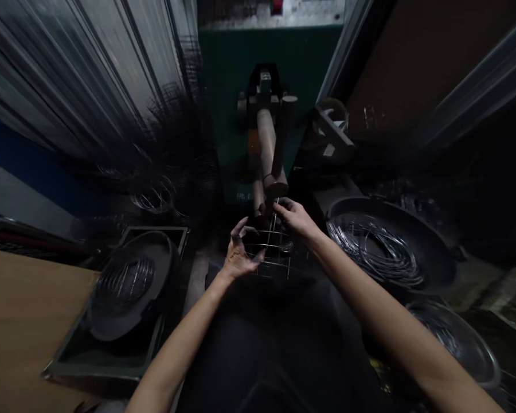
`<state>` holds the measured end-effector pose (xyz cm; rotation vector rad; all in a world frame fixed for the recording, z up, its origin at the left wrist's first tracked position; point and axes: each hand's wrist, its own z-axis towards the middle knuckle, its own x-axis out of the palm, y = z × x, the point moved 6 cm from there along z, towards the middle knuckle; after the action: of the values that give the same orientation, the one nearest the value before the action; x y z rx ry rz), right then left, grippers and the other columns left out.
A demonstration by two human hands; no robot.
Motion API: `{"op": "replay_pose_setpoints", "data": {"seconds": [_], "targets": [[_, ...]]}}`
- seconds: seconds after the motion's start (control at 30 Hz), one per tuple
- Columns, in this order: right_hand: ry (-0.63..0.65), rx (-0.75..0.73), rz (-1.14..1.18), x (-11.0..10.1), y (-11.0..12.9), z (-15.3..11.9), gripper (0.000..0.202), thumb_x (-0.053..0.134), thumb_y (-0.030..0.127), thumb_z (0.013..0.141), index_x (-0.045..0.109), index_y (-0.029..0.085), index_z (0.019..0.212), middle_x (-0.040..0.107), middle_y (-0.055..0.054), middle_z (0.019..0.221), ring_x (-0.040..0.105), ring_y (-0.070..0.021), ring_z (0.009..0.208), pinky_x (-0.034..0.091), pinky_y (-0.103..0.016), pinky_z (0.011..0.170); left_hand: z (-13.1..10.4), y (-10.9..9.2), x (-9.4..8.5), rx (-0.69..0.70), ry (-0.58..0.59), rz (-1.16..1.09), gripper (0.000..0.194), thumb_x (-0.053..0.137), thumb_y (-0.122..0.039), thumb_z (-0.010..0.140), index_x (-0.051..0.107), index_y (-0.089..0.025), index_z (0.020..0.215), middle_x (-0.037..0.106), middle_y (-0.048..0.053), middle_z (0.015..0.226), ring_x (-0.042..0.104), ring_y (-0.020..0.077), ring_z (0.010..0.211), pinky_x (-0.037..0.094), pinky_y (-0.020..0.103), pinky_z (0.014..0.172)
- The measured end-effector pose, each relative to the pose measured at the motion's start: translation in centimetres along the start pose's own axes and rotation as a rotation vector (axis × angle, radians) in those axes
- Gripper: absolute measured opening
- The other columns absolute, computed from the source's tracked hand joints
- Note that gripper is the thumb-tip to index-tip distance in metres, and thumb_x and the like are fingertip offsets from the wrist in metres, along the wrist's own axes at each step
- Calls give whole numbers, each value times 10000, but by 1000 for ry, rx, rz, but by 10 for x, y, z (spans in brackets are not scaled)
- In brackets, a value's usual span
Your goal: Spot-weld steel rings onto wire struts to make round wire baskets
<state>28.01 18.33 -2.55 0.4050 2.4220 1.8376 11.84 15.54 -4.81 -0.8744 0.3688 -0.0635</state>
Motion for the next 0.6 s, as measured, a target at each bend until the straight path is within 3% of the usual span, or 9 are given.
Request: {"op": "replay_pose_setpoints", "data": {"seconds": [0.33,0.6], "targets": [[-31,10,-72,7,6,22,263,669,306,690,508,166,845,452,75,457,372,-64,352,255,-174,330,24,16,-9,-15,22,0,936,698,-218,684,99,-288,1400,531,8,967,589,182,896,495,407,854],[-17,-70,-7,2,-6,45,387,735,395,573,445,201,740,468,61,515,439,-91,411,321,-198,365,37,25,-11,-9,57,50,937,686,-222,680,84,-214,1398,551,35,968,598,200,921,482,399,873]]}}
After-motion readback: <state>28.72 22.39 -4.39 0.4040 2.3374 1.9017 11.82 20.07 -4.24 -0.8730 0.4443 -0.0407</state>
